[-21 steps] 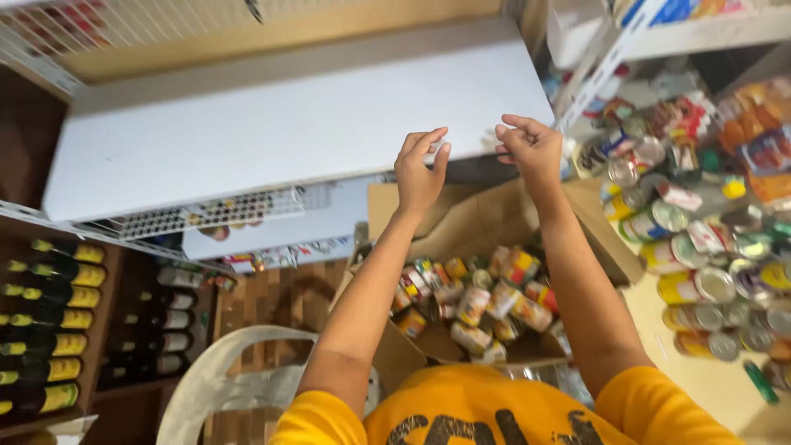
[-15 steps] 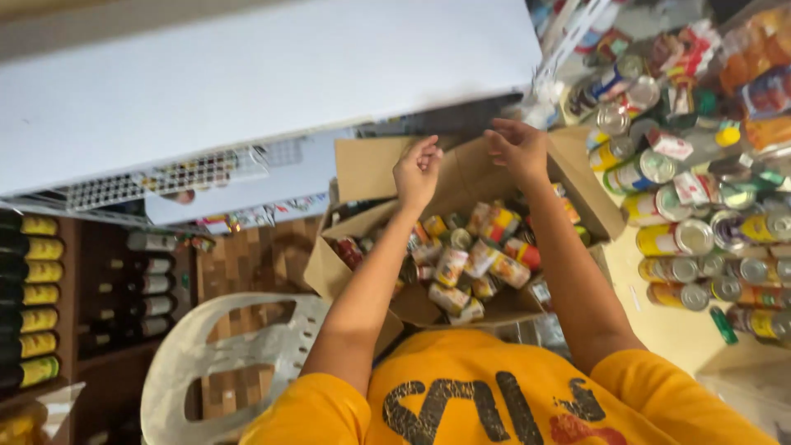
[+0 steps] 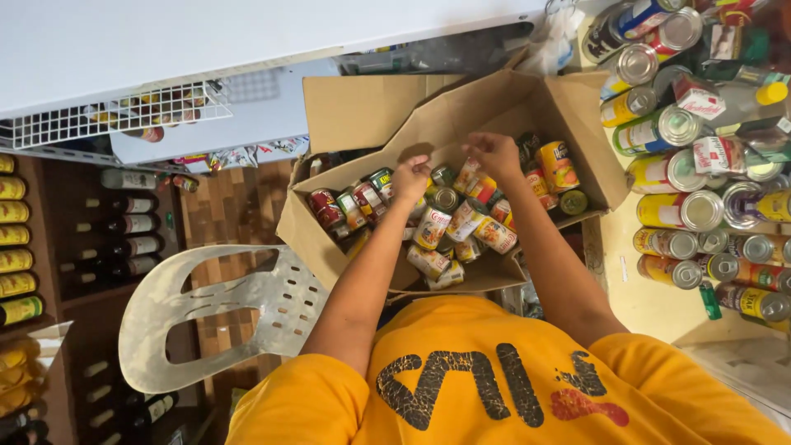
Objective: Stocking canned goods from a cardboard box onto a metal shelving unit.
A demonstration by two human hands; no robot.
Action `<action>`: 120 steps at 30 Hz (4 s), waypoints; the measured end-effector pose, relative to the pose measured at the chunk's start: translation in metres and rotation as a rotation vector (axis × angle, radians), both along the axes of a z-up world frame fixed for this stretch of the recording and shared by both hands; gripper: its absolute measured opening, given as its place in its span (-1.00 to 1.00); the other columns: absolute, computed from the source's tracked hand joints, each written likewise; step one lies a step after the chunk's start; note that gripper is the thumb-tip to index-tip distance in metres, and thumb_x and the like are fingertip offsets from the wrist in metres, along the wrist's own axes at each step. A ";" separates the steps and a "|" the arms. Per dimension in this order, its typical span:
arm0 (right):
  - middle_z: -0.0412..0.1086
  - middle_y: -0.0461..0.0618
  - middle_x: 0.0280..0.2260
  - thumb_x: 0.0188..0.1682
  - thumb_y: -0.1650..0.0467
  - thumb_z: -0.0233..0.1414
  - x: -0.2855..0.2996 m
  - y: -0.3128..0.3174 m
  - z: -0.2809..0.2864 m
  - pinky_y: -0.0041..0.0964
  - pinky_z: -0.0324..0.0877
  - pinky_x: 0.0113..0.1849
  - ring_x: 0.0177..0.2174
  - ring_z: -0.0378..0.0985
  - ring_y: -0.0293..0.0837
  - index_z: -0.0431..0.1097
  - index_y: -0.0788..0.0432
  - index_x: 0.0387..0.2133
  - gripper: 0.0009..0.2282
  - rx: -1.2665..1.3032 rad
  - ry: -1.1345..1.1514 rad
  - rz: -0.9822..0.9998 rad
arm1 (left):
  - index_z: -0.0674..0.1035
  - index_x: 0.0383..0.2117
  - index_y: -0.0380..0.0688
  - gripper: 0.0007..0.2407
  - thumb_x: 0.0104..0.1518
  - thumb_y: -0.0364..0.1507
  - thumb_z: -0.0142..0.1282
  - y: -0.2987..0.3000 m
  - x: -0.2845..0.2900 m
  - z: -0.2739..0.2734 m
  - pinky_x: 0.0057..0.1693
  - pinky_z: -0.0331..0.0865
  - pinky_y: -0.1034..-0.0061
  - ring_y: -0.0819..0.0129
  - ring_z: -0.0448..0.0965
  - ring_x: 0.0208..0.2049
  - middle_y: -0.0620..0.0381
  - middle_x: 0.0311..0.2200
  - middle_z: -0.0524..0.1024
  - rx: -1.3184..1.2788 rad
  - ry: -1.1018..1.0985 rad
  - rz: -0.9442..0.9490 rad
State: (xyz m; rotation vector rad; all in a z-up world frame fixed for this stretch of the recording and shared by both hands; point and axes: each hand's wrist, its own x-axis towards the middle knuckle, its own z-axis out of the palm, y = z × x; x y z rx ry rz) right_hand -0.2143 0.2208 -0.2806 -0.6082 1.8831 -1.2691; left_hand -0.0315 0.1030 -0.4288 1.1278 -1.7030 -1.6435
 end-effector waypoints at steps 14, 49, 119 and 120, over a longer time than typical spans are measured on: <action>0.57 0.13 -0.25 -0.17 0.44 0.26 0.007 0.056 -0.028 -0.18 0.50 -0.13 -0.23 0.62 -0.03 0.53 0.19 -0.09 -0.67 0.058 0.527 -0.199 | 0.68 -0.24 0.01 -0.81 0.07 -0.30 0.18 0.067 -0.041 0.032 -0.10 0.55 0.33 0.19 0.73 -0.24 0.08 -0.32 0.70 -0.176 -0.237 -0.313; 0.54 -0.06 -0.25 0.02 0.34 0.11 0.027 0.056 -0.024 -0.32 0.52 -0.27 -0.32 0.60 -0.21 0.46 0.17 -0.11 -0.77 -0.021 -0.774 -0.214 | 0.66 -0.09 -0.24 -0.67 0.31 -0.21 0.02 0.062 -0.040 0.046 -0.19 0.54 0.40 0.36 0.61 -0.30 0.00 -0.27 0.65 0.328 -0.224 -0.305; 0.54 -0.09 -0.13 0.06 0.49 0.18 0.184 -0.143 0.472 -0.46 0.52 -0.34 -0.31 0.56 -0.39 0.33 0.25 0.20 -0.58 -0.678 0.299 0.308 | 0.44 0.09 -0.38 -0.61 0.15 -0.55 0.28 -0.186 0.124 0.568 -0.11 0.70 0.47 0.38 0.68 -0.14 -0.06 -0.12 0.63 -0.420 0.505 -0.333; 0.54 -0.08 -0.14 0.08 0.50 0.17 0.188 -0.151 0.482 -0.47 0.51 -0.32 -0.29 0.56 -0.39 0.34 0.26 0.18 -0.61 -0.731 0.306 0.344 | 0.42 0.08 -0.36 -0.62 0.15 -0.57 0.26 -0.195 0.129 0.581 -0.12 0.71 0.46 0.38 0.69 -0.17 -0.04 -0.13 0.62 -0.395 0.535 -0.354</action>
